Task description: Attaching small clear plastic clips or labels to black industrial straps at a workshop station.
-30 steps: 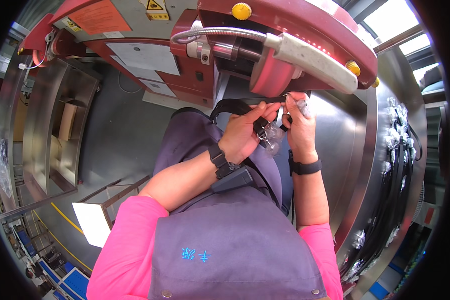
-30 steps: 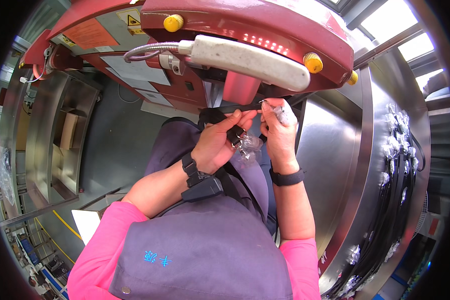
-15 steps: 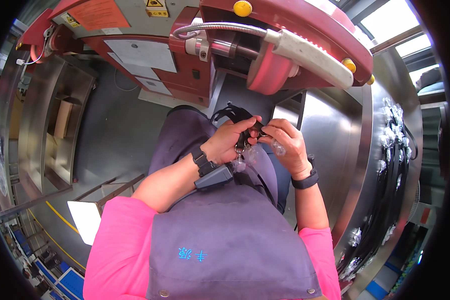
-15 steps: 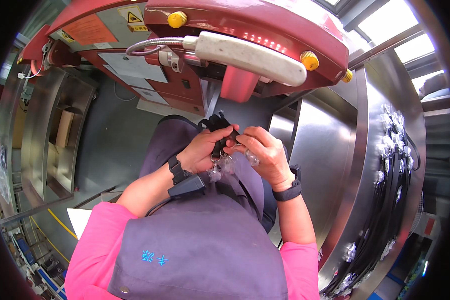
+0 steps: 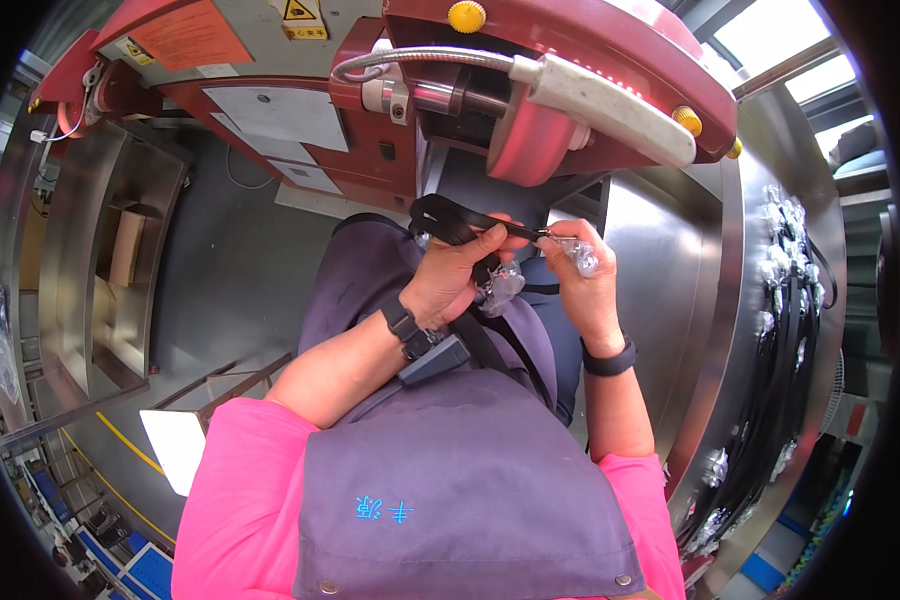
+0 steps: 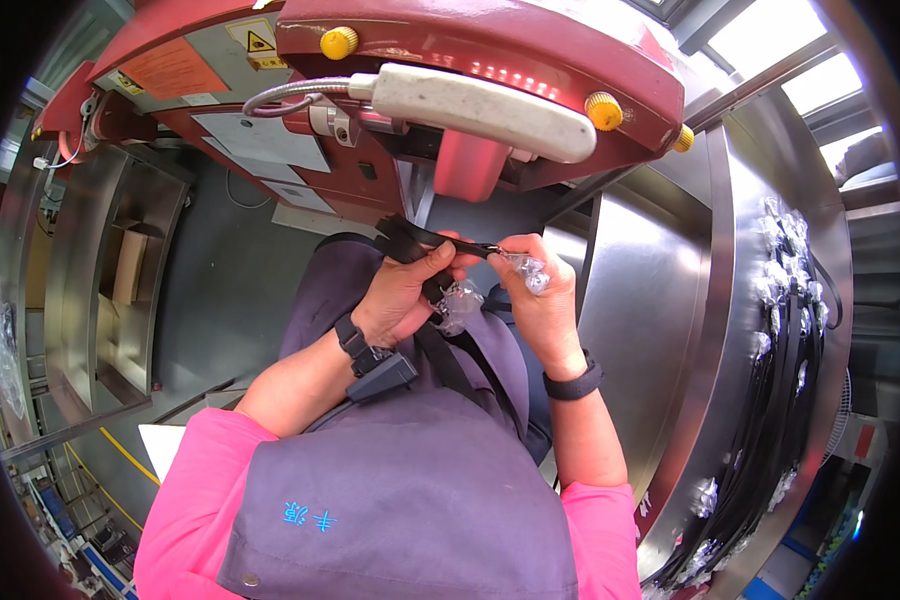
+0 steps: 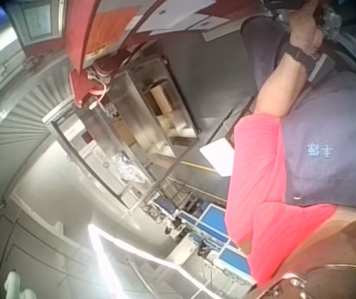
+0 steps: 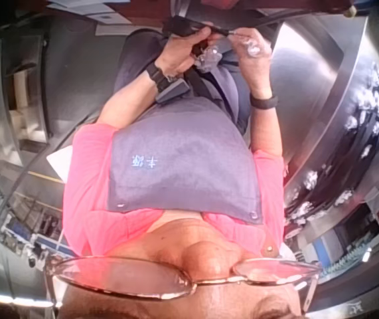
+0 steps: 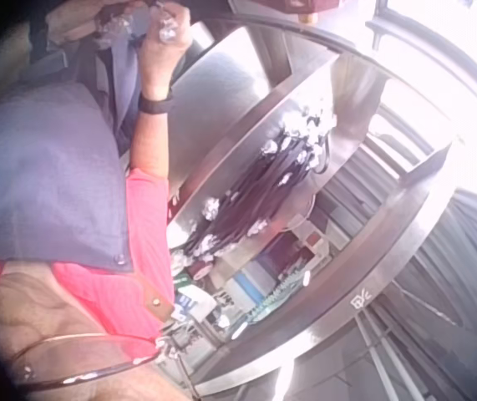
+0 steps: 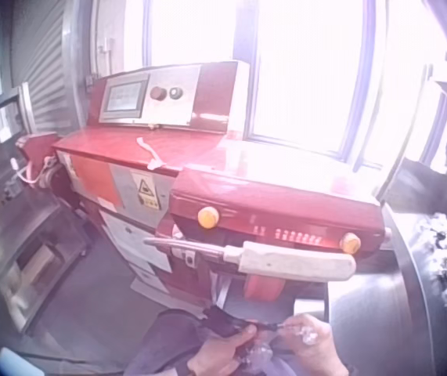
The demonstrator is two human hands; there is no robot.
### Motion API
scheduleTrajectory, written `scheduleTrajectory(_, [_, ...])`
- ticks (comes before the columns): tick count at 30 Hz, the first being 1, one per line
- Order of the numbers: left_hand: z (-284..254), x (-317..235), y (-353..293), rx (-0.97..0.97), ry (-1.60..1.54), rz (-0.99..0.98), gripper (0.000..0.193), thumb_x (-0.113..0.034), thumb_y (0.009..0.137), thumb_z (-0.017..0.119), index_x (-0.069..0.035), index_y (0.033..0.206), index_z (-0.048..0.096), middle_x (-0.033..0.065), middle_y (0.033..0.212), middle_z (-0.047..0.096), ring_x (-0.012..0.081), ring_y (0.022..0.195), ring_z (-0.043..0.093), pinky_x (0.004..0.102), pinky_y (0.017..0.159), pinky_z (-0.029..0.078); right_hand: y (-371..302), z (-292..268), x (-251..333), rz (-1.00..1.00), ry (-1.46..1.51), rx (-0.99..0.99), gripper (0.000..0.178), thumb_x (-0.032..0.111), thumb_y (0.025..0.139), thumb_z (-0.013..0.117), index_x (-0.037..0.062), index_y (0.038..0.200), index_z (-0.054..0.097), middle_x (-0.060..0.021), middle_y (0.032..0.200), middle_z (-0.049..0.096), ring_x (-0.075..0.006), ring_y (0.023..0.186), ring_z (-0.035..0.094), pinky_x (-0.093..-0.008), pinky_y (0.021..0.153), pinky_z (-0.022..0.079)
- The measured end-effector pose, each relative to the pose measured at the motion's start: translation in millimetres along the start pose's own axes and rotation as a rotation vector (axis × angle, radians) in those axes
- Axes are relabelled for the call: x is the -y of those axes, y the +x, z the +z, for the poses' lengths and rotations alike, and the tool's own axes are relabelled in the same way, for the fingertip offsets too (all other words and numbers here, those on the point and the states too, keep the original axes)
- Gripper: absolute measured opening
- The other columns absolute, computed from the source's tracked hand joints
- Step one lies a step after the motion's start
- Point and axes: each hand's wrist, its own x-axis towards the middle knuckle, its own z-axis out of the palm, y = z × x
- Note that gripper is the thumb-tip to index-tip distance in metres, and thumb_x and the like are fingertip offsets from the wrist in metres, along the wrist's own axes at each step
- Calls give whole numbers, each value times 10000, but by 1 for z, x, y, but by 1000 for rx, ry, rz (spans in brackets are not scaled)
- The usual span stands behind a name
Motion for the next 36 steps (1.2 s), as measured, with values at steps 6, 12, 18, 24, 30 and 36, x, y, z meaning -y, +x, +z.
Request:
scheduleTrajectory(6, [10, -1, 3, -3, -125, -5, 188, -110, 902, 646, -35, 1073, 624, 155, 1038, 683, 200, 993, 664, 286, 801, 539, 8, 12, 5, 55, 241, -97, 94, 104, 903, 638, 31, 954, 607, 15, 713, 574, -57, 652, 525, -207, 579, 413])
scheduleTrajectory(12, [21, -2, 7, -46, -237, -32, 136, -115, 919, 623, -7, 1002, 612, 175, 1086, 660, 217, 1030, 651, 275, 823, 543, 22, 16, 8, 124, 384, -137, 86, 122, 915, 635, 46, 947, 610, 40, 695, 553, -26, 609, 477, -176, 523, 352])
scheduleTrajectory(18, [24, -6, 9, -71, -244, -74, 137, -115, 923, 617, 11, 972, 601, 182, 1101, 651, 208, 1012, 652, 265, 843, 541, 32, 14, 7, 189, 410, -115, 82, 129, 911, 642, 57, 944, 622, 44, 673, 547, -17, 569, 455, -176, 490, 330])
scheduleTrajectory(24, [22, -2, 12, -76, -224, -33, 221, -125, 935, 600, 61, 1055, 602, 177, 1104, 652, 192, 999, 651, 266, 846, 535, 38, 14, 6, 261, 465, -108, 75, 122, 903, 646, 62, 945, 627, 38, 658, 551, -19, 533, 452, -177, 461, 319])
scheduleTrajectory(30, [27, -6, 12, -100, -240, -52, 253, -132, 936, 599, 61, 1099, 601, 175, 1104, 652, 186, 999, 648, 260, 839, 536, 42, 15, 4, 284, 499, -105, 80, 127, 898, 651, 63, 942, 628, 28, 663, 564, -22, 524, 449, -175, 442, 307])
scheduleTrajectory(36, [25, -5, 14, -93, -232, -21, 231, -114, 930, 603, 57, 1086, 603, 177, 1114, 648, 192, 1003, 649, 254, 812, 549, 44, 15, 5, 295, 510, -108, 88, 129, 896, 654, 62, 948, 630, 19, 676, 577, -25, 526, 450, -177, 436, 305])
